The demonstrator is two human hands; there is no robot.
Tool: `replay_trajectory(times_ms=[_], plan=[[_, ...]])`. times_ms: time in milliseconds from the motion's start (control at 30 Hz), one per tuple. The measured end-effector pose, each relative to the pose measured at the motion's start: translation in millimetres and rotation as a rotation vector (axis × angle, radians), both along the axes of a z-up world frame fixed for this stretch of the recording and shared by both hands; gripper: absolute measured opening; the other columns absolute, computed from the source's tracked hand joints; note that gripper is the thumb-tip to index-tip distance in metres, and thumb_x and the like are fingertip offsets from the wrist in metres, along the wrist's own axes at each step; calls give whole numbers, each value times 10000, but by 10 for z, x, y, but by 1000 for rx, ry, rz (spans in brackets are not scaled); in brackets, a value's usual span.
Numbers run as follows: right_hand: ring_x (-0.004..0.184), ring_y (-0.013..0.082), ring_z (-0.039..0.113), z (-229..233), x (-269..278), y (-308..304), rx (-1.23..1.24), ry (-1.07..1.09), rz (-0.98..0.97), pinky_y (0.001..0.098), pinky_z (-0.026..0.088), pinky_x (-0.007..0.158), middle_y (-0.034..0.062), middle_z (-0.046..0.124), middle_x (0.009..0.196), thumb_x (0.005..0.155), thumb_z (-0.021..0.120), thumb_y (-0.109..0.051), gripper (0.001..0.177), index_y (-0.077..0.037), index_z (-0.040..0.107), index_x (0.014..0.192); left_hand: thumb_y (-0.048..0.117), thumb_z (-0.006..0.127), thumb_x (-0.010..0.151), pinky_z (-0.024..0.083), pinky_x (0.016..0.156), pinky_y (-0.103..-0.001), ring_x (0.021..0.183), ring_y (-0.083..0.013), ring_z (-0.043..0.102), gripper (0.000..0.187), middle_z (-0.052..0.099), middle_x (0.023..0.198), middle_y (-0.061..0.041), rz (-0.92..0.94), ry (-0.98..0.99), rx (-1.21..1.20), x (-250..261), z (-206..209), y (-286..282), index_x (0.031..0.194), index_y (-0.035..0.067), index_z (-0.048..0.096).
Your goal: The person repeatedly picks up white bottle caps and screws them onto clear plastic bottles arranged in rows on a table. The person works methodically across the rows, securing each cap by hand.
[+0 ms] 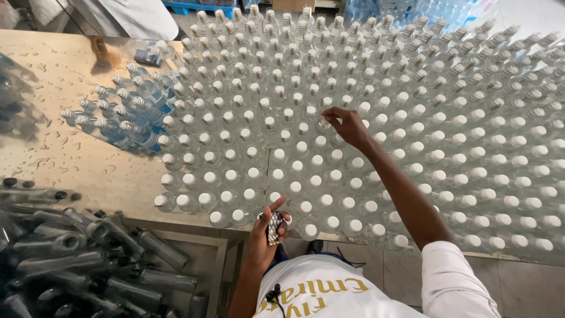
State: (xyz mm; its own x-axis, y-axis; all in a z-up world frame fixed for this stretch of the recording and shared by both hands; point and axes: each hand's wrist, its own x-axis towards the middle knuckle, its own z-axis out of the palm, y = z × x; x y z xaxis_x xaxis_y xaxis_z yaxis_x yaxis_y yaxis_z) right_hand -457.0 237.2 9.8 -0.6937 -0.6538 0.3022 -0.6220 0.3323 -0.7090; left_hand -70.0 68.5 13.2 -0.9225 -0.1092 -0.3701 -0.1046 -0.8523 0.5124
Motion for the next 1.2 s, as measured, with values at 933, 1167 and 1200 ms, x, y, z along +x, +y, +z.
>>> replay_trajectory(times_ms=[933,1167,1200], plan=[[1098,344,651,46,-138,84,460,26,91,526,448,1009,107,810,1228,1107,662,-156,104,-129,696,1203,471,658,1029,397,549,-235,652,-76,507,734,702,988,-82,6,8,-21,59,67,-197,1588,5,565],[1129,341,684,181,126,38,486,119,76,583,359,1234,177,713,1192,996,741,-42,699,-30,364,1585,457,653,1042,416,550,-241,658,-79,520,720,702,997,-93,-37,35,9,74,14,-265,1594,6,558],[924,332,676,289,203,21,537,196,47,555,389,1209,134,693,997,955,836,-78,889,-18,308,1668,466,655,1036,423,550,-241,660,-78,527,731,705,1001,-91,-50,33,3,61,15,-279,1600,12,555]])
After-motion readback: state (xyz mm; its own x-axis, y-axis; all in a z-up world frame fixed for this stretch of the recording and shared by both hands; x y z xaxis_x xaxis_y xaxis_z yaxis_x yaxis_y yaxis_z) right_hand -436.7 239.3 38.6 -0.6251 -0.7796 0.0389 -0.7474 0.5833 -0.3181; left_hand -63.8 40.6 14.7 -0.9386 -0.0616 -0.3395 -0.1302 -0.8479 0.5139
